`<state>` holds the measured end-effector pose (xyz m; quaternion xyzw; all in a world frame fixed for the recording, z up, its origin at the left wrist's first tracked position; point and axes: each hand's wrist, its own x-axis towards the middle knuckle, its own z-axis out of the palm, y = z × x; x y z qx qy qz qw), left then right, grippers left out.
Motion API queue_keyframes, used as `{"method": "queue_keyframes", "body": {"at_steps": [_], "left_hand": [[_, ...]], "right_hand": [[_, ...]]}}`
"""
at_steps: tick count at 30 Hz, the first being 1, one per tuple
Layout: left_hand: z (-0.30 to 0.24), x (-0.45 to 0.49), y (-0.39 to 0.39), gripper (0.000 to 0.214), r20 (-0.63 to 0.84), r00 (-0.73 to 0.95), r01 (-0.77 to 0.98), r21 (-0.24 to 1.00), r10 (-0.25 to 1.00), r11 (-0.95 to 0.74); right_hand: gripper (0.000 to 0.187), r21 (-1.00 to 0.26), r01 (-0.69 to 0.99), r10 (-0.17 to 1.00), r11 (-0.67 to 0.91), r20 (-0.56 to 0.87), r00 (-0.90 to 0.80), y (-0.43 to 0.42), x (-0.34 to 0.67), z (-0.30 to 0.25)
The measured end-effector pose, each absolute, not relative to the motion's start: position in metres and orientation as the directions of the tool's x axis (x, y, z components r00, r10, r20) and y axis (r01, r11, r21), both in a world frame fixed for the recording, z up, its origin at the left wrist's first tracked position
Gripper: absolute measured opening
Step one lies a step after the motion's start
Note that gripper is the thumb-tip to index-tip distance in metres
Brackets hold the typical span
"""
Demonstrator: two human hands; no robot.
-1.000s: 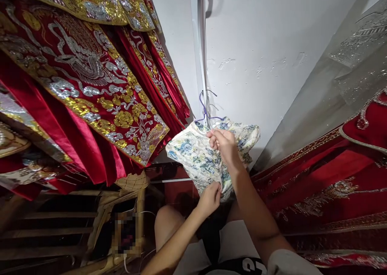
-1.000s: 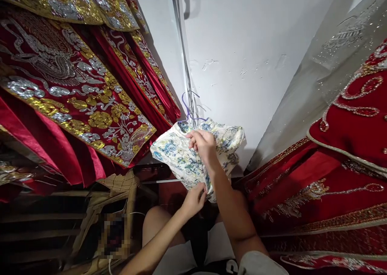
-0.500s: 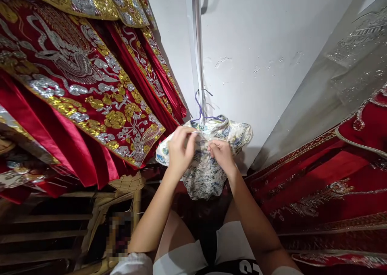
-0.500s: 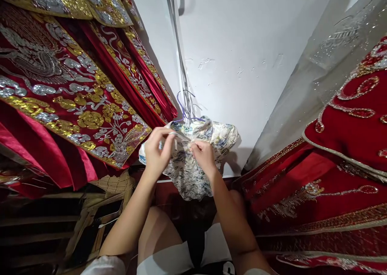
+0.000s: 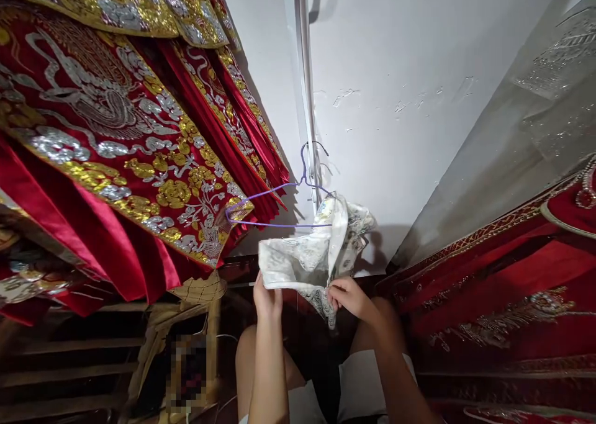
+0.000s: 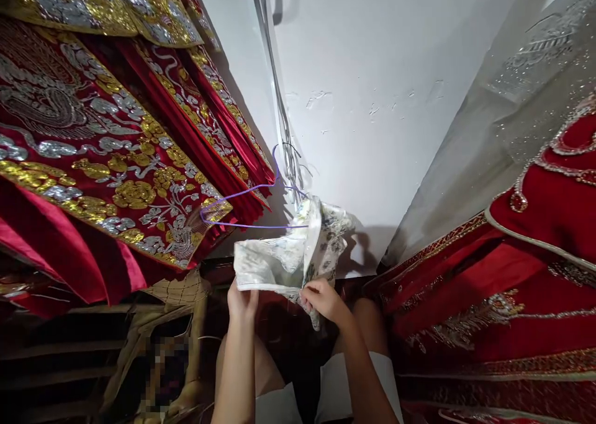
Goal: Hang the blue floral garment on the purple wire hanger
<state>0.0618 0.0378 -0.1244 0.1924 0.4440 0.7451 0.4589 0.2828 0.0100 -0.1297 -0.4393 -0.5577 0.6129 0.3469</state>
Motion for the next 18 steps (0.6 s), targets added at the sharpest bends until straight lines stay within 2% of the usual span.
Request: {"method": "queue_keyframes", "body": {"at_steps": [3,5,7,9,12,14,16,18], "left_hand": [[-0.108,0.081,0.029,0.033,-0.071,-0.430,-0.576,0.789,0.900,-0.213],[-0.088,0.095,0.021,0.037,0.054,-0.337,-0.525,0.818,0.940,-0.235],[-0.068,0.111,0.008,0.034,0.195,-0.164,-0.374,0.895,0.967,-0.244],[-0.052,0.125,-0.006,0.027,0.313,0.100,-0.145,0.944,0.944,-0.298],[-0.033,0.130,-0.021,0.019,0.383,0.388,0.126,0.879,0.838,-0.460],[-0.024,0.121,-0.021,0.020,0.432,0.407,0.180,0.826,0.805,-0.534],[-0.015,0.105,-0.015,0.024,0.487,0.322,0.215,0.797,0.812,-0.564],[-0.011,0.091,-0.004,0.036,0.505,0.228,0.267,0.789,0.832,-0.553]], "right_hand": [[0.044,-0.986,0.146,0.952,-0.082,-0.121,-0.282,0.014,0.297,-0.130],[0.055,-0.995,0.081,0.983,-0.060,-0.073,-0.169,0.019,0.296,-0.125],[0.069,-0.993,-0.075,0.986,-0.096,-0.085,-0.141,0.024,0.287,-0.116],[0.074,-0.953,-0.255,0.979,-0.165,-0.128,-0.156,0.028,0.276,-0.105],[0.065,-0.892,-0.400,0.976,-0.211,-0.171,-0.135,0.033,0.266,-0.086],[0.052,-0.876,-0.418,0.966,-0.242,-0.177,-0.189,0.035,0.263,-0.074],[0.035,-0.864,-0.403,0.937,-0.301,-0.191,-0.292,0.035,0.260,-0.062],[0.029,-0.865,-0.352,0.898,-0.358,-0.214,-0.385,0.034,0.256,-0.050]]}}
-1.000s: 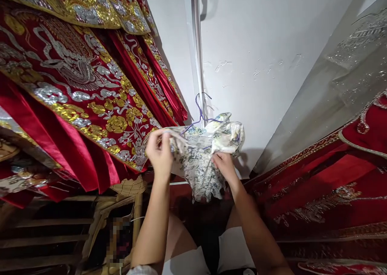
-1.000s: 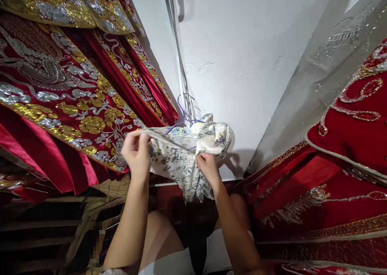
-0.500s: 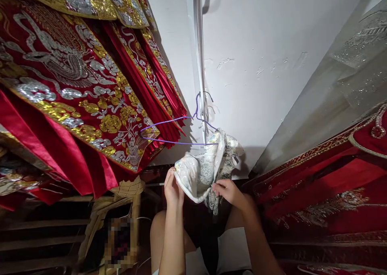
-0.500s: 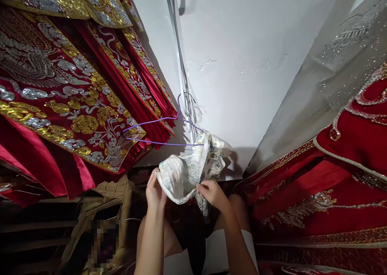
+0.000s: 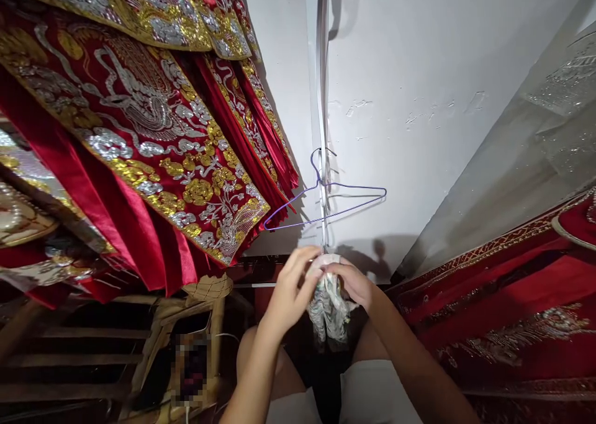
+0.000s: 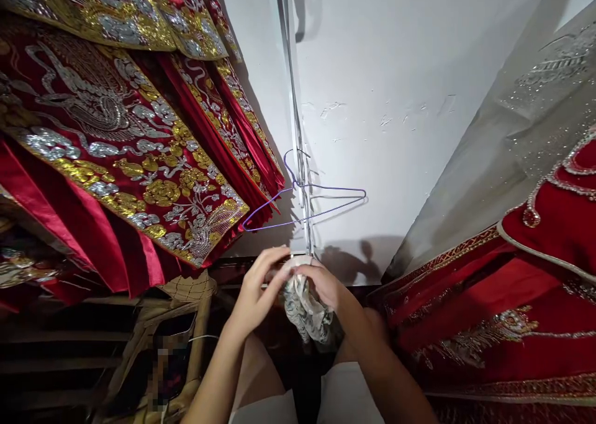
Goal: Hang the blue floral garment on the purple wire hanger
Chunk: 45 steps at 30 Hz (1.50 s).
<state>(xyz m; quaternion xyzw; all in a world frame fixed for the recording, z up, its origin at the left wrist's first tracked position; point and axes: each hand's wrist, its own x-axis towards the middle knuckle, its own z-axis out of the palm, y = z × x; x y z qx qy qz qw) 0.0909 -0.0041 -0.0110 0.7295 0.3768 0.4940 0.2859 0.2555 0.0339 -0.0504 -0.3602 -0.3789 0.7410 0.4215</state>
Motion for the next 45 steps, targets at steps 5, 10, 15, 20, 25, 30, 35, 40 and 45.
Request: {"method": "queue_keyframes", "body": {"at_steps": [5,10,15,20,25,30,35,40,45], "left_hand": [[-0.034,0.071,0.012,0.058,0.278,0.452,0.172,0.905,0.848,-0.389],[-0.081,0.040,-0.005,0.059,-0.100,0.609,0.324,0.937,0.787,-0.132],[-0.084,0.000,-0.014,0.019,-0.285,0.389,0.815,0.549,0.876,-0.184],[-0.057,-0.012,-0.014,0.013,-0.392,0.321,0.904,0.397,0.862,-0.157],[-0.048,0.001,-0.017,0.014,-0.151,0.409,0.626,0.764,0.900,-0.156],[-0.043,0.002,0.009,0.009,0.199,0.133,0.402,0.884,0.971,-0.237],[-0.012,-0.016,0.046,0.024,0.093,0.130,0.248,0.961,0.987,-0.123],[0.009,-0.011,0.065,0.016,0.458,0.155,0.548,0.697,0.875,-0.462],[0.022,0.015,0.091,0.022,0.668,0.155,0.670,0.471,0.728,-0.574]], "right_hand": [[0.017,-0.979,0.043,0.642,-0.197,-0.162,-0.750,0.037,0.263,-0.015],[0.017,-0.900,0.228,0.589,0.372,0.039,-0.807,0.063,0.297,0.014],[0.033,-0.812,0.283,0.806,0.510,0.336,-0.488,0.105,0.305,0.009],[0.050,-0.748,0.475,0.886,0.464,0.377,-0.271,0.148,0.308,-0.023],[0.047,-0.643,0.673,0.930,0.366,0.272,-0.246,0.154,0.332,-0.046],[0.032,-0.652,0.661,0.925,0.373,0.320,-0.206,0.136,0.361,-0.040],[0.026,-0.712,0.610,0.935,0.348,0.308,-0.174,0.121,0.382,-0.033],[0.025,-0.750,0.436,0.862,0.498,0.373,-0.343,0.104,0.368,-0.032],[0.025,-0.782,0.396,0.856,0.482,0.322,-0.405,0.085,0.335,-0.029]]}}
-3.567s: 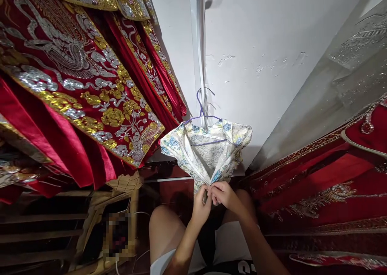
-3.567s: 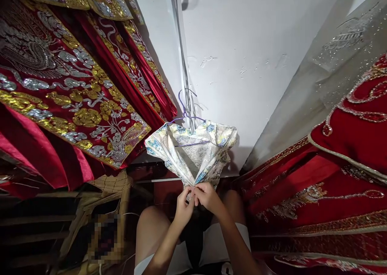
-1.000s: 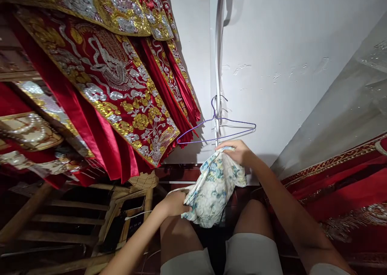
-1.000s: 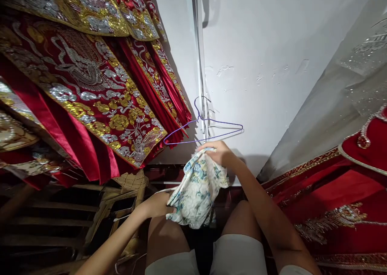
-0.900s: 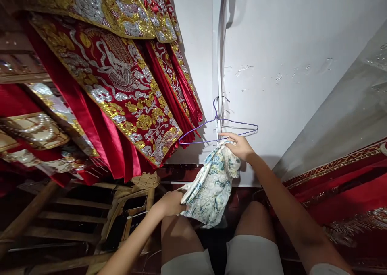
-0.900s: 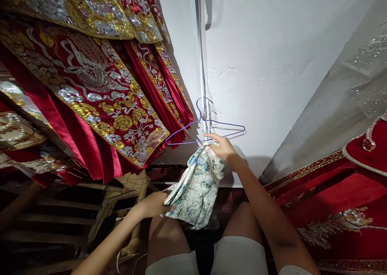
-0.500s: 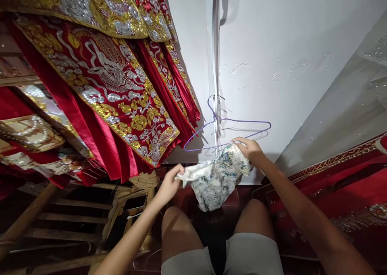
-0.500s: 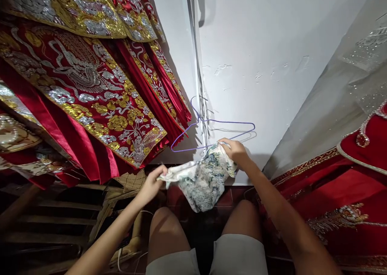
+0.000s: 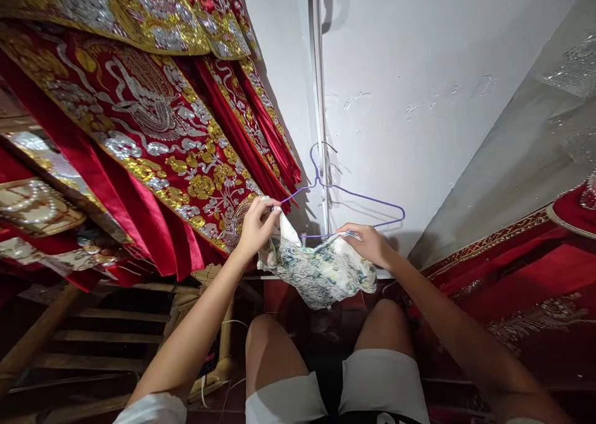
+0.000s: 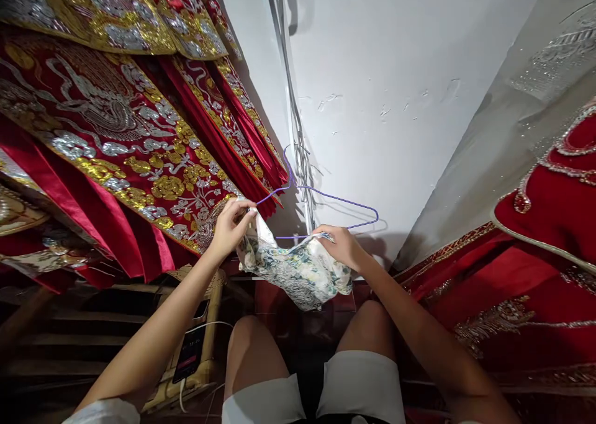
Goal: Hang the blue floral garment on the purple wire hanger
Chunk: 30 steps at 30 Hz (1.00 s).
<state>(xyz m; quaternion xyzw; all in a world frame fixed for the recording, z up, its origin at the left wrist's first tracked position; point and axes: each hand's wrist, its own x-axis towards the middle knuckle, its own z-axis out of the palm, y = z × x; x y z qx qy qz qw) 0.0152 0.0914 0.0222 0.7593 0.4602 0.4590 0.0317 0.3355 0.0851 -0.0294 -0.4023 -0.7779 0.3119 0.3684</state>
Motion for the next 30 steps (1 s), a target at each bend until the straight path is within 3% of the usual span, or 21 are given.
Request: {"method": "queue_keyframes", "body": {"at_steps": [4,7,9,14,20,26,28,30], "left_hand": [[0.029,0.024,0.109,0.044,0.597,0.210,0.558,0.577,0.774,-0.596],[0.035,0.027,0.116,0.043,0.411,0.297,0.404,0.764,0.862,-0.503],[0.039,0.033,0.118,0.038,0.313,0.375,0.385,0.804,0.873,-0.453],[0.051,0.051,0.117,0.033,0.402,0.377,0.588,0.593,0.834,-0.551],[0.062,0.034,0.116,0.038,0.364,0.469,0.563,0.579,0.805,-0.590],[0.065,0.032,0.121,0.039,0.367,0.471,0.598,0.536,0.802,-0.596],[0.065,0.035,0.121,0.039,0.372,0.464,0.606,0.529,0.804,-0.594],[0.065,0.037,0.119,0.038,0.362,0.472,0.596,0.541,0.804,-0.594]], "right_hand": [[0.025,-0.794,0.369,0.852,0.484,0.329,-0.408,0.082,0.341,-0.031],[0.024,-0.782,0.357,0.836,0.511,0.356,-0.419,0.085,0.351,-0.032],[0.023,-0.759,0.373,0.825,0.533,0.370,-0.427,0.087,0.351,-0.030],[0.027,-0.696,0.457,0.827,0.554,0.395,-0.400,0.086,0.349,-0.018],[0.072,-0.623,0.683,0.866,0.381,0.500,-0.026,0.076,0.399,-0.002],[0.066,-0.634,0.703,0.828,0.323,0.548,0.114,0.066,0.425,-0.010],[0.071,-0.633,0.712,0.846,0.304,0.523,0.104,0.066,0.428,-0.008],[0.058,-0.623,0.728,0.885,0.288,0.463,0.046,0.071,0.430,-0.002]]}}
